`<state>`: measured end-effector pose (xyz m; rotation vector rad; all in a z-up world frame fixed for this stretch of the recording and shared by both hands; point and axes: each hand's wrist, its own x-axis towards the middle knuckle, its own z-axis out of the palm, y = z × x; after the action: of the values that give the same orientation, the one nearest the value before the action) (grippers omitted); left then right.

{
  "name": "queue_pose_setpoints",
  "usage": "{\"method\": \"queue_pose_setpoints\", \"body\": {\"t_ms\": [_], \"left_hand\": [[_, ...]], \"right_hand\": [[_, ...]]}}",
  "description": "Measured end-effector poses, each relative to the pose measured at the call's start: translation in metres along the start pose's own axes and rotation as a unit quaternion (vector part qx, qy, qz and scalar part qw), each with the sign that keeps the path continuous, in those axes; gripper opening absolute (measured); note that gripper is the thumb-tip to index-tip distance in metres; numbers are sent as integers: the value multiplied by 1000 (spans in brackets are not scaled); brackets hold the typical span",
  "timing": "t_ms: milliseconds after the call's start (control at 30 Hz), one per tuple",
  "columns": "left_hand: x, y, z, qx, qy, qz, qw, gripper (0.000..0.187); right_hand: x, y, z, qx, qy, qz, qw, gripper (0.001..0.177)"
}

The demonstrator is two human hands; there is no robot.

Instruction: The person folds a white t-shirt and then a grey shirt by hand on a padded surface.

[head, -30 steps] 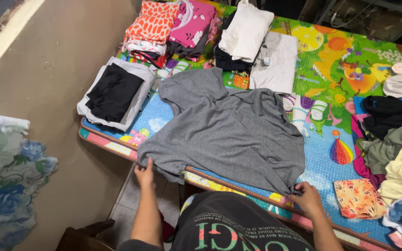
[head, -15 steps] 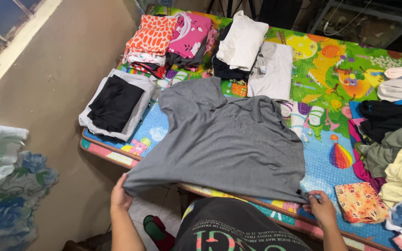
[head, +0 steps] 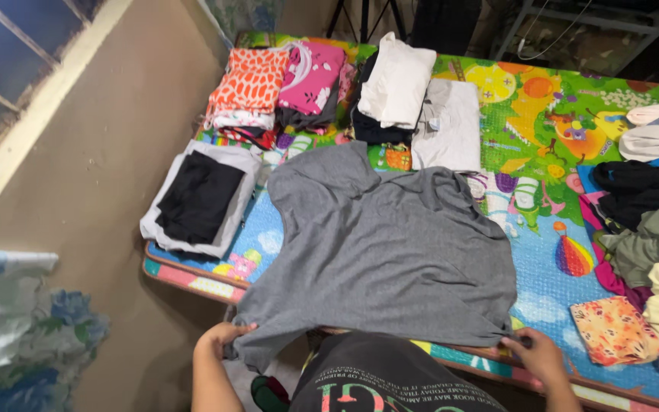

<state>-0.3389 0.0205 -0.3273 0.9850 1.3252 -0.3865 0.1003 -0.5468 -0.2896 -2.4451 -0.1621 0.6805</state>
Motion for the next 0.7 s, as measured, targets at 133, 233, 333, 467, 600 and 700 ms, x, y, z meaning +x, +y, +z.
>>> {"method": "queue_pose_setpoints", "body": {"t_ms": [133, 233, 333, 467, 600, 700], "left_hand": [[7, 42, -20, -53, 49, 193, 979, 67], [39, 112, -23, -108, -43, 209, 971, 66], [85, 215, 6, -128, -78, 298, 943, 68], [110, 369, 63, -83, 3, 382, 920, 104], [37, 519, 84, -263, -106, 600, 748, 82], [-76, 580, 63, -289, -42, 691, 661, 69]], "right_hand": [[9, -23, 2, 450, -65, 52, 889, 32], [47, -54, 2, 566, -68, 72, 818, 33], [115, -106, 6, 623, -91, 72, 774, 37], [214, -187, -21, 774, -62, 65, 627, 37], [283, -256, -141, 832, -62, -198, 515, 76], [299, -286, -238, 828, -31, -349, 438, 55]]}}
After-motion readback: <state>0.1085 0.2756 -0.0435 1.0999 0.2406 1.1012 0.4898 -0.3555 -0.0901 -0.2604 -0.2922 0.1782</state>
